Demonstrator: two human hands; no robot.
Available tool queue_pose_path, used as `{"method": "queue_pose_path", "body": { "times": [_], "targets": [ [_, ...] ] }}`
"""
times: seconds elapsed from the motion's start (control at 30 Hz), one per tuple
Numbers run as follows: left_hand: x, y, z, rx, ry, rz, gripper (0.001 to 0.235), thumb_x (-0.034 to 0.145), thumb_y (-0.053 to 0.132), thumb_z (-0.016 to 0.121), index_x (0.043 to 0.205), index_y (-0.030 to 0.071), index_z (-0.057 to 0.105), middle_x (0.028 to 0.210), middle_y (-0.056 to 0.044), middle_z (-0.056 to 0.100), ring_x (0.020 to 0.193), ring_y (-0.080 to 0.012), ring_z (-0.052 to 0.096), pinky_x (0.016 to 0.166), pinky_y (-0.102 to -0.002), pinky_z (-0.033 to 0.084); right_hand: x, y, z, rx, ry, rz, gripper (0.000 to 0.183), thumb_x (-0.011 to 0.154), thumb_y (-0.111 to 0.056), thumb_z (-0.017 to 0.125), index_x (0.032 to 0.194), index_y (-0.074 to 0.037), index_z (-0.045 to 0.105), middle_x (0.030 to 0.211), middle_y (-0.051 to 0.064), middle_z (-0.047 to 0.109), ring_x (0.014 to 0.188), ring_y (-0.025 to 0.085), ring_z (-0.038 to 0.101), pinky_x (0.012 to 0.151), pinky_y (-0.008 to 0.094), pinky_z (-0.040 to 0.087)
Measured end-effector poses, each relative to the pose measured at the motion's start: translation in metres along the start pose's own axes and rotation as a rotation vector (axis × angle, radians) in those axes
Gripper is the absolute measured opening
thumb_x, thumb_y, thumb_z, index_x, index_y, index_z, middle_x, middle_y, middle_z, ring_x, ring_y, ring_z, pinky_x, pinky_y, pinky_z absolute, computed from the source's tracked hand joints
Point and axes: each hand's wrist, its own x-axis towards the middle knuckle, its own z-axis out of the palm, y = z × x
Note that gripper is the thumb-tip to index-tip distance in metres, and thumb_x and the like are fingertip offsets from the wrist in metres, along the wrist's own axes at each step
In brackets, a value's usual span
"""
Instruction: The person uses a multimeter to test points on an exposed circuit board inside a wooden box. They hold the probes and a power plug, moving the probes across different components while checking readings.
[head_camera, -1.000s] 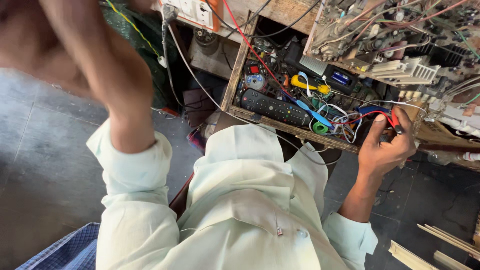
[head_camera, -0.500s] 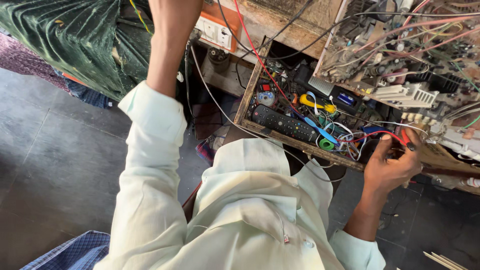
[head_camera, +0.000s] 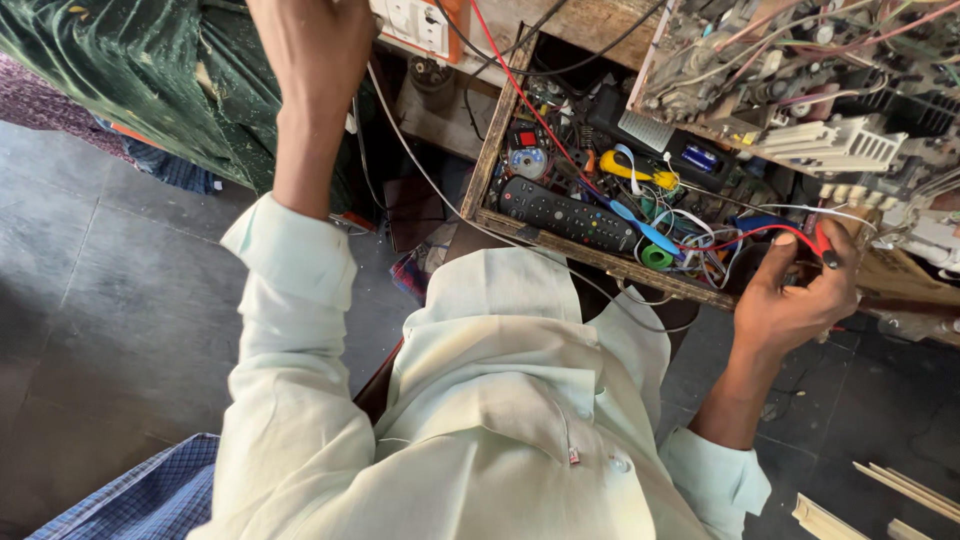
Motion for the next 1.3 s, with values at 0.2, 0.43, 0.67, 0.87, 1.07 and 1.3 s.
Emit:
{"method": "queue_pose_path", "body": {
  "times": [0.2,0.43,0.67,0.87,1.07,1.3],
  "targets": [
    [-0.003,0.008,-0.03,-0.056,-0.179,-0.119,0.016,0.093,0.007,0.072,0.083,0.001,0.061,0.067,-0.012,0.06,0.061,-0.0325,0.062,0.06,-0.042,0.046,0.005,-0.006,0.0,-0.034,-0.011,-0.036,0.023,0.103,0.004,0.071,0.125,0.007,0.068,0.119,0.022,0.073,0.109,0.035,0.073,0.103,0.042,0.056],
    [-0.033,0.002,-0.019,-0.649,-0.393,-0.638,0.042,0.117,0.032,0.063,0.089,0.0,0.067,0.077,-0.005,0.069,0.065,-0.0121,0.067,0.06,-0.027,0.054,0.008,-0.011,-0.001,-0.049,-0.018,-0.019,0.023,0.103,0.001,0.071,0.124,0.008,0.067,0.124,0.021,0.073,0.11,0.035,0.072,0.101,0.043,0.056],
    [-0.048,-0.003,-0.007,-0.92,-0.382,-0.829,0.045,0.118,0.036,0.059,0.088,0.003,0.062,0.078,-0.004,0.068,0.065,-0.0089,0.065,0.061,-0.024,0.053,0.01,-0.017,-0.002,-0.05,-0.008,-0.014,0.022,0.106,-0.004,0.072,0.125,0.007,0.068,0.121,0.021,0.073,0.109,0.034,0.073,0.099,0.041,0.057],
    [-0.054,0.005,-0.006,-0.979,-0.313,-0.834,0.042,0.118,0.035,0.059,0.089,0.004,0.059,0.077,-0.004,0.066,0.063,-0.0097,0.063,0.06,-0.025,0.052,0.012,-0.024,-0.002,-0.01,-0.004,0.062,0.028,0.11,-0.016,0.072,0.122,0.009,0.069,0.113,0.022,0.074,0.093,0.032,0.07,0.083,0.04,0.055],
    [-0.054,0.034,-0.029,-0.991,-0.245,-0.856,0.038,0.118,0.031,0.06,0.092,0.004,0.058,0.078,-0.004,0.063,0.065,-0.0091,0.06,0.06,-0.025,0.047,0.013,-0.029,-0.003,0.0,-0.009,-0.022,0.024,0.118,-0.013,0.065,0.125,0.009,0.07,0.113,0.022,0.072,0.101,0.031,0.073,0.088,0.041,0.056],
    [-0.059,0.117,-0.04,-1.017,-0.261,-0.739,0.028,0.116,0.018,0.059,0.094,0.002,0.055,0.082,0.002,0.056,0.075,-0.0039,0.05,0.066,-0.024,0.041,0.015,-0.035,-0.005,0.002,0.049,-0.047,0.021,0.116,-0.009,0.063,0.123,0.01,0.07,0.106,0.021,0.066,0.093,0.031,0.068,0.081,0.043,0.052]
  ]
}}
